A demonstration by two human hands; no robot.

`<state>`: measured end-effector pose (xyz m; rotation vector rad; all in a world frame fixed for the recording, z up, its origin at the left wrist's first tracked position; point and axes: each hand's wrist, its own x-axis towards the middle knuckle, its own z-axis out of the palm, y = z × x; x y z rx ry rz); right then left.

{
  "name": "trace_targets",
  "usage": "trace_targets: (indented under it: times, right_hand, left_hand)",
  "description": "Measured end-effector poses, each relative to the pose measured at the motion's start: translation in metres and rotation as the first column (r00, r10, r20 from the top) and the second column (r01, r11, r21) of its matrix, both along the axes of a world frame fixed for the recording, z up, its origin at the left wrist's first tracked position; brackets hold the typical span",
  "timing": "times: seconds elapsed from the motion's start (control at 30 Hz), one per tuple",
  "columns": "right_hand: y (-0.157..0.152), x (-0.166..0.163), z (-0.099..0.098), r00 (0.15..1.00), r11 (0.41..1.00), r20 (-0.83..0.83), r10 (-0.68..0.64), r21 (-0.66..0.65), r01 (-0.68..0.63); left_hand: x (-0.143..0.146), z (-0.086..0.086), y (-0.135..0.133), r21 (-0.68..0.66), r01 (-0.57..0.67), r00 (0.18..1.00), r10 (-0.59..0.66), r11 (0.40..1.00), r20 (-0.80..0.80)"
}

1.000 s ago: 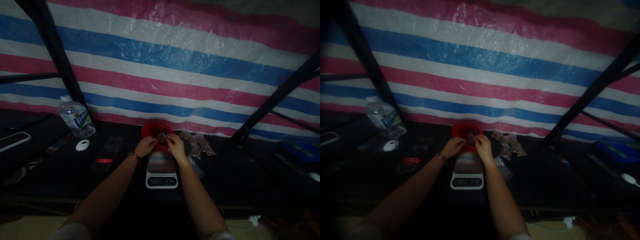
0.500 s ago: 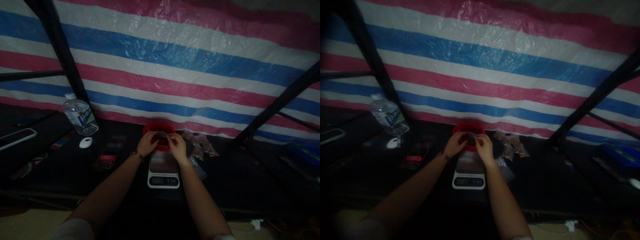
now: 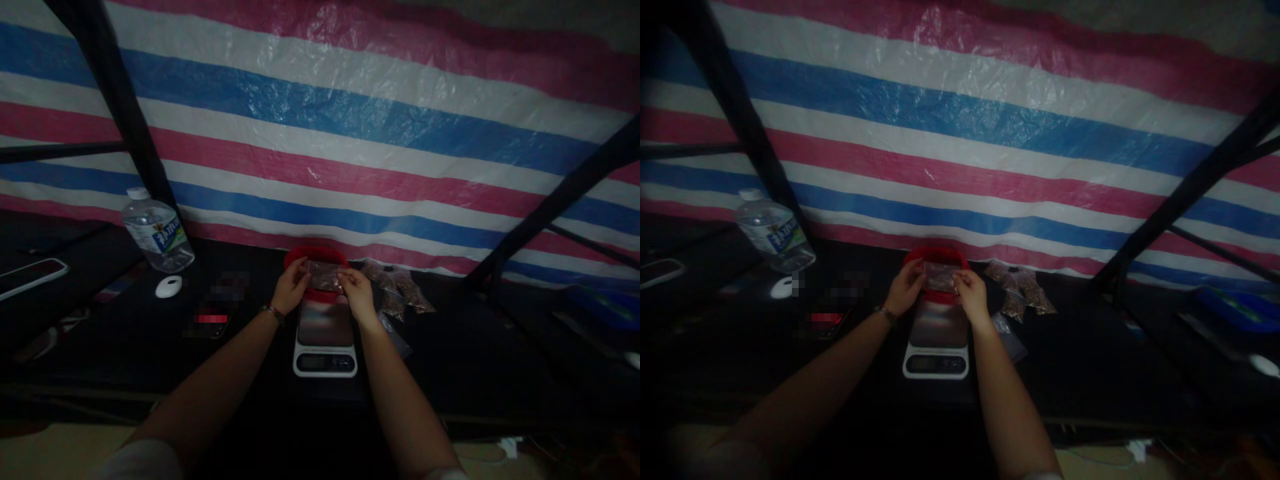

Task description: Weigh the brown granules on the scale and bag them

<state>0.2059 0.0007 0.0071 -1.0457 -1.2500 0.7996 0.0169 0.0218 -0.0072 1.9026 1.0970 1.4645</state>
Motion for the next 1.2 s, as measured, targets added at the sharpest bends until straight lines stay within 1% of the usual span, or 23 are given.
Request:
trace_targets:
  times: [0.13, 0.3, 0.37, 0.43, 0.53, 0.6, 0.63, 0.7, 0.77, 0.8, 0.87, 0.93, 1.07, 1.2]
  right_hand:
    - [0.0, 0.002, 0.001, 0.999, 0.998, -0.023, -0.043, -0.056, 0.041]
    - [-0.005, 0.0, 0.004, 0.996, 0.98, 0.007, 0.088, -0.181, -0.086]
    - [-0.005, 0.0, 0.003, 0.995, 0.977, 0.015, 0.098, -0.194, -0.093]
    - [-0.003, 0.0, 0.001, 0.997, 0.981, 0.02, 0.078, -0.18, -0.073]
    - [0.001, 0.002, -0.004, 0.998, 0.989, 0.031, 0.053, -0.137, -0.048]
    - [0.003, 0.004, -0.005, 0.995, 0.995, 0.09, 0.039, -0.1, -0.03]
    - [0.003, 0.004, -0.005, 0.99, 0.997, 0.143, 0.011, -0.074, 0.0]
    - [0.002, 0.006, -0.003, 0.952, 0.995, 0.29, -0.102, 0.014, 0.103]
    - [-0.001, 0.007, 0.002, 0.872, 0.969, 0.424, -0.245, 0.142, 0.203]
    - [-0.003, 0.007, 0.005, 0.831, 0.953, 0.472, -0.296, 0.204, 0.224]
    - [-0.006, 0.006, 0.009, 0.777, 0.932, 0.527, -0.343, 0.292, 0.214]
    - [-0.009, 0.005, 0.011, 0.757, 0.925, 0.556, -0.344, 0.338, 0.173]
    - [-0.01, 0.002, 0.011, 0.739, 0.923, 0.59, -0.325, 0.368, 0.112]
    - [-0.009, 0.002, 0.008, 0.706, 0.913, 0.605, -0.369, 0.379, 0.152]
  left_hand:
    - [0.003, -0.003, 0.003, -0.038, 0.015, 0.995, -0.011, 0.999, 0.101]
    - [0.004, -0.003, 0.004, -0.034, -0.045, 0.987, 0.05, 0.998, 0.155]
    - [0.004, -0.003, 0.004, -0.02, -0.063, 0.986, 0.065, 0.998, 0.157]
    - [0.005, -0.004, 0.005, -0.018, -0.054, 0.985, 0.057, 0.998, 0.162]
    - [0.006, -0.007, 0.006, -0.039, -0.023, 0.987, 0.029, 0.999, 0.161]
    - [0.006, -0.009, 0.007, -0.037, -0.007, 0.991, 0.012, 0.999, 0.136]
    - [0.006, -0.009, 0.007, -0.023, -0.003, 0.993, 0.005, 1.0, 0.115]
    - [0.006, -0.01, 0.007, 0.031, -0.007, 0.999, 0.005, 0.999, 0.054]
    - [0.006, -0.008, 0.006, 0.104, -0.031, 0.998, 0.036, 0.994, -0.043]
    - [0.006, -0.007, 0.005, 0.137, -0.046, 0.993, 0.06, 0.989, -0.1]
    - [0.005, -0.004, 0.004, 0.185, -0.066, 0.972, 0.105, 0.98, -0.209]
    - [0.006, -0.001, 0.001, 0.207, -0.058, 0.95, 0.118, 0.977, -0.288]
    - [0.009, 0.002, -0.005, 0.185, -0.008, 0.906, 0.085, 0.983, -0.414]
    - [0.013, 0.003, -0.011, 0.142, -0.02, 0.873, 0.086, 0.99, -0.48]
